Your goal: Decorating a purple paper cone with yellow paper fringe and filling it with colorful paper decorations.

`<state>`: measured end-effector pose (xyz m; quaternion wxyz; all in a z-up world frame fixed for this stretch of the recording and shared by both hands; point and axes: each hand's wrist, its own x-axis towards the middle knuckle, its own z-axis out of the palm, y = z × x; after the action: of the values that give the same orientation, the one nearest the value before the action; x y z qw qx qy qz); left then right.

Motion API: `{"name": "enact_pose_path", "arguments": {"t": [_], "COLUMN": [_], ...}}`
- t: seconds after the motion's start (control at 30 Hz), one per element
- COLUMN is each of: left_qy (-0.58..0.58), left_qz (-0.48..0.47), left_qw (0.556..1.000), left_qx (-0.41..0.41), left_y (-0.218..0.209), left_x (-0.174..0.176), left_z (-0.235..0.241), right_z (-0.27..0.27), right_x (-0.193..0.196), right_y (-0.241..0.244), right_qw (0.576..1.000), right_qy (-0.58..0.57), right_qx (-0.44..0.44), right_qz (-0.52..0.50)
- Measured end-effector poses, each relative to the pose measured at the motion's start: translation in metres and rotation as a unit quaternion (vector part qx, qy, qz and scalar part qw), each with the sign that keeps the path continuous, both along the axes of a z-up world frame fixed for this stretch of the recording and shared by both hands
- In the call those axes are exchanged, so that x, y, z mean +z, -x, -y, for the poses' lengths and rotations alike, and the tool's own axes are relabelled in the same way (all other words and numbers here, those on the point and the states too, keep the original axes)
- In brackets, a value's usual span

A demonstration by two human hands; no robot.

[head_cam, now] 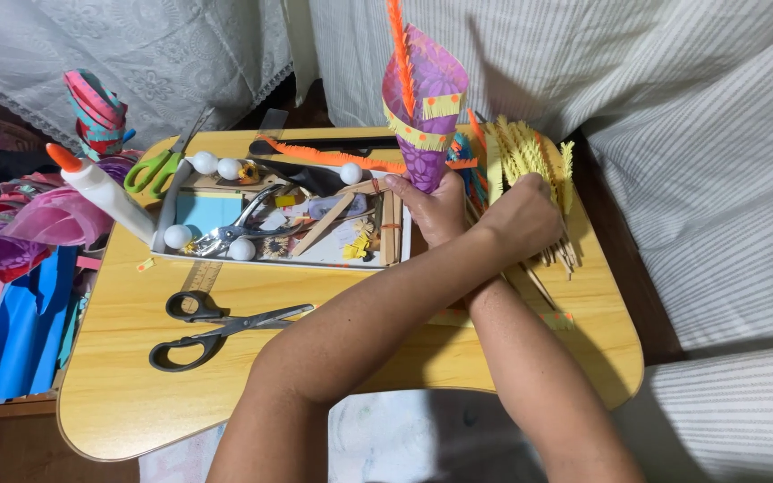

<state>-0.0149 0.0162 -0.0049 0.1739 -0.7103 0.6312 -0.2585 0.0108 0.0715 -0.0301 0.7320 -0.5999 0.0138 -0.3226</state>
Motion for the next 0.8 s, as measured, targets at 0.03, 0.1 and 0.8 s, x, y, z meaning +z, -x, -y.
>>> {"name": "enact_pose_path", "arguments": {"t": [0.03,0.1,0.8], "left_qy": [0.001,0.023,0.343], "left_qz": [0.001,0.015,0.031], "left_qw": [1.000,1.000,0.875], "left_qx": [0.002,-0.015,-0.341], "left_y": [-0.001,0.000,0.020], "left_x": [0.000,0.000,0.060], "left_z": [-0.002,-0.005,-0.188], "right_z": [-0.001,-0.002,0.010], "right_x": [0.002,0.004,-0.010], "right_y": [0.000,0.001,-0.004], "right_qw": [1.000,1.000,0.997], "right_qy": [0.001,-0.001,0.059], "right_qx": [0.002,-0.004,0.027], "right_qz": [0.001,-0.002,-0.035]}}
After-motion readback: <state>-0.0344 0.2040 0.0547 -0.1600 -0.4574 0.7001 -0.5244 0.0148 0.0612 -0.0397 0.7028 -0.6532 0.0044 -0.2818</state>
